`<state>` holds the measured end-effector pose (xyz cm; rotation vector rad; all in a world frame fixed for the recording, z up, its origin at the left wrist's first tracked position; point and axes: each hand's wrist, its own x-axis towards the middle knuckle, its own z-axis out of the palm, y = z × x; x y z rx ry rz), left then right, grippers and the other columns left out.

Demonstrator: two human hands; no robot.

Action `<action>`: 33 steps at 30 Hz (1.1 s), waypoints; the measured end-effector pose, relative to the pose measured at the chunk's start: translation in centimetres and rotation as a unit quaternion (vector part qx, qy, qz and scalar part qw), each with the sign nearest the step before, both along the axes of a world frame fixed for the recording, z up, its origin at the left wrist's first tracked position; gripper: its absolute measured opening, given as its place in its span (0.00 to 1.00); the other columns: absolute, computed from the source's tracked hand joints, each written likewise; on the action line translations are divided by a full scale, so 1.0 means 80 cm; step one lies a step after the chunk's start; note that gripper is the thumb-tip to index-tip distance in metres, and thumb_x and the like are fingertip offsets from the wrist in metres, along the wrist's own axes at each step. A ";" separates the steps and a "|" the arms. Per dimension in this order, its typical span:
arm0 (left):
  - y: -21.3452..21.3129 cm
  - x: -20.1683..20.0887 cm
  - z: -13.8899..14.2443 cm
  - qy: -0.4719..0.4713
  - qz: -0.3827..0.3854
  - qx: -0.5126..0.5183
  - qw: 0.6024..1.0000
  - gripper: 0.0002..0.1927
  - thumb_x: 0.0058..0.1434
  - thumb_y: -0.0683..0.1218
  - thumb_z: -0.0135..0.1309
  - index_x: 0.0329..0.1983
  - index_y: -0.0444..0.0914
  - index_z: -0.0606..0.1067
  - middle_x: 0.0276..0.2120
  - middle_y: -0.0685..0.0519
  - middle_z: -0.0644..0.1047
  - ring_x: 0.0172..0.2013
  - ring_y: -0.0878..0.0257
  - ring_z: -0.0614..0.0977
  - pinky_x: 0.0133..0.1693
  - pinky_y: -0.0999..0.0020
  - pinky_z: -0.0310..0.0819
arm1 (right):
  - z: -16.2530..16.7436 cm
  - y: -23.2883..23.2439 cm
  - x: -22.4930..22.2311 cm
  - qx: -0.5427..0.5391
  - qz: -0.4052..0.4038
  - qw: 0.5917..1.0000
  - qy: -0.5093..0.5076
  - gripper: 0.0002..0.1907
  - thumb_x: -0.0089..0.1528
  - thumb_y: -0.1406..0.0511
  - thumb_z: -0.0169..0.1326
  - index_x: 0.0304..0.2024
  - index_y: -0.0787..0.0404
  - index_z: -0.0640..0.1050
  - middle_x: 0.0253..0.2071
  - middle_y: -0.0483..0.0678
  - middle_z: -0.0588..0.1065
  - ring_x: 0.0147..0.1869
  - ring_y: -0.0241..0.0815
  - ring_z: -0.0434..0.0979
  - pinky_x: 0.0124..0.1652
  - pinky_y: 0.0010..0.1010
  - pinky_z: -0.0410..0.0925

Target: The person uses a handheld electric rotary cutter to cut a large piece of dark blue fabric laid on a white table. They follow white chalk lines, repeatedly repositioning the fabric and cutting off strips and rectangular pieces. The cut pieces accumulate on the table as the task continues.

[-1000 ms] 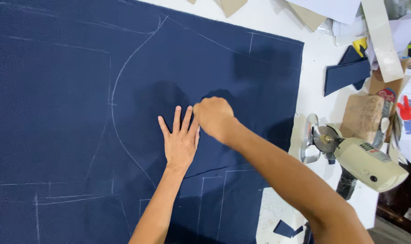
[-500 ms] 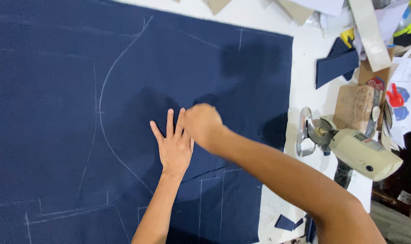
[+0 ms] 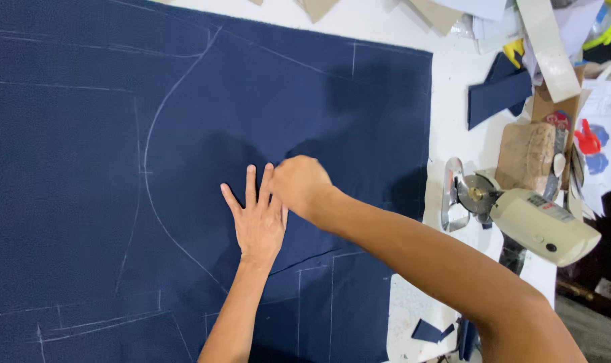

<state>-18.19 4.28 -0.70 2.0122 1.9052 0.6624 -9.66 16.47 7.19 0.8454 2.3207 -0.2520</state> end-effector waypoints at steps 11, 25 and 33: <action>0.004 0.002 0.001 0.001 0.006 -0.002 1.000 0.22 0.67 0.47 0.54 0.64 0.40 0.74 0.70 0.51 0.66 0.72 0.46 0.61 0.66 0.22 0.42 | 0.008 0.006 0.007 0.001 -0.046 0.999 0.007 0.08 0.58 0.63 0.60 0.37 0.60 0.82 0.37 0.53 0.81 0.43 0.49 0.84 0.39 0.38 0.76; 0.004 -0.002 0.004 0.017 -0.005 -0.026 1.000 0.16 0.67 0.48 0.54 0.57 0.42 0.76 0.71 0.51 0.65 0.73 0.47 0.58 0.66 0.22 0.39 | 0.006 0.001 -0.006 -0.009 -0.038 0.999 -0.004 0.11 0.57 0.64 0.61 0.41 0.60 0.82 0.37 0.52 0.82 0.43 0.52 0.84 0.39 0.42 0.75; 0.008 0.000 0.011 0.009 -0.001 -0.012 1.000 0.25 0.67 0.49 0.52 0.67 0.41 0.71 0.70 0.51 0.64 0.72 0.47 0.59 0.66 0.22 0.40 | 0.000 0.006 0.010 0.030 -0.053 0.997 0.039 0.10 0.58 0.63 0.60 0.38 0.62 0.81 0.36 0.52 0.81 0.42 0.50 0.84 0.38 0.40 0.76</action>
